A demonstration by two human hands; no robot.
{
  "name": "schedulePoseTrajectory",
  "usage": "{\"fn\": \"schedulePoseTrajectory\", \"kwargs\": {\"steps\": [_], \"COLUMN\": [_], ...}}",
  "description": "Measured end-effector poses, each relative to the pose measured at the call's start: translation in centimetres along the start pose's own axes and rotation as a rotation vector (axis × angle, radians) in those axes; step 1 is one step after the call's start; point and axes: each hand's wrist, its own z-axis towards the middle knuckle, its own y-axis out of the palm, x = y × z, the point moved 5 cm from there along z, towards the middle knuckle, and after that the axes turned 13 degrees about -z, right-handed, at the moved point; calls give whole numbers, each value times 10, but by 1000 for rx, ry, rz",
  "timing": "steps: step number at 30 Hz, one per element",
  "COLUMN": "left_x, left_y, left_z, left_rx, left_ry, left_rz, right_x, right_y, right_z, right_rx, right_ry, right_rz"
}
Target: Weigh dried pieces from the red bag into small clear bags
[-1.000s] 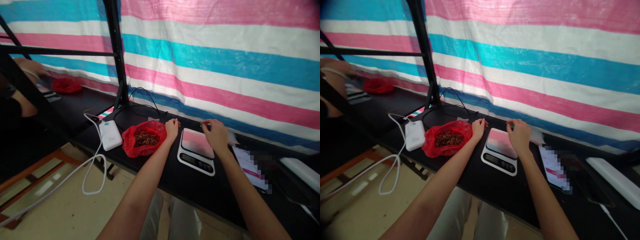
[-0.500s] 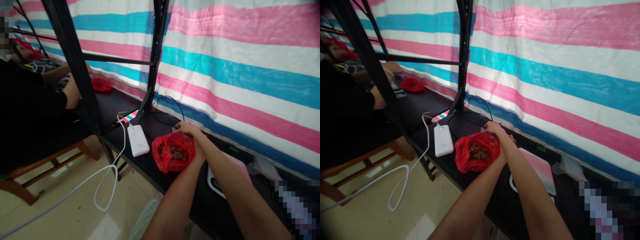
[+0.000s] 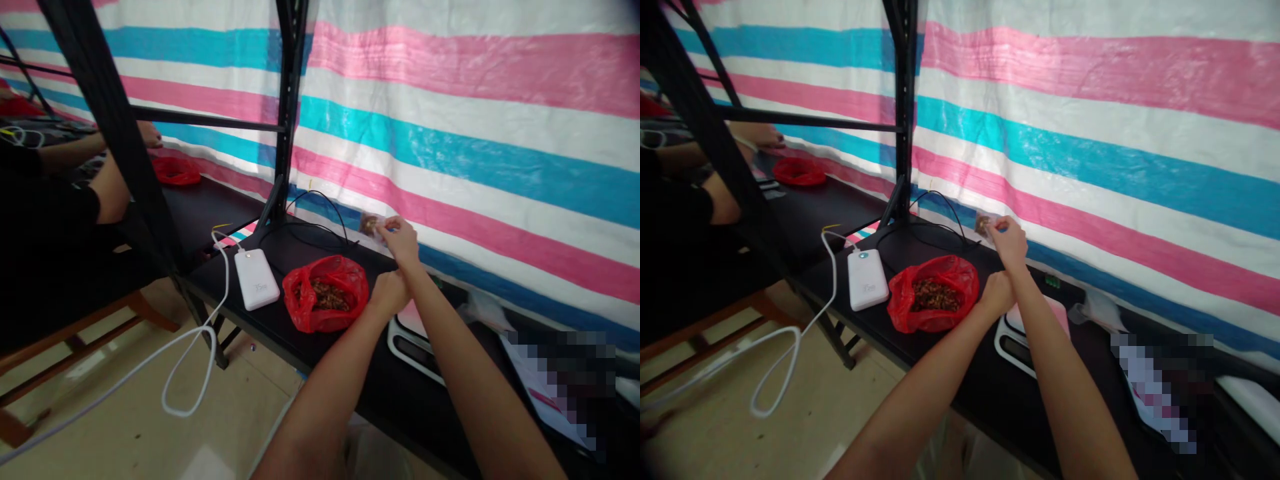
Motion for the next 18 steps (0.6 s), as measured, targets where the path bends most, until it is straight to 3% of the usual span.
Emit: {"fn": "schedulePoseTrajectory", "kwargs": {"steps": [3, 6, 11, 18], "left_x": [18, 27, 34, 40], "left_y": [0, -3, 7, 8], "left_z": [-9, -15, -16, -16], "left_rx": [16, 44, -47, 23], "left_ry": [180, 266, 382, 476], "left_rz": [15, 8, 19, -16], "right_x": [41, 70, 84, 88], "right_y": [-52, -77, -80, -83], "right_z": [-9, -42, -91, -102], "right_rx": [171, 149, 248, 323], "right_ry": [163, 182, 178, 146], "right_rz": [207, 392, 462, 293]}}
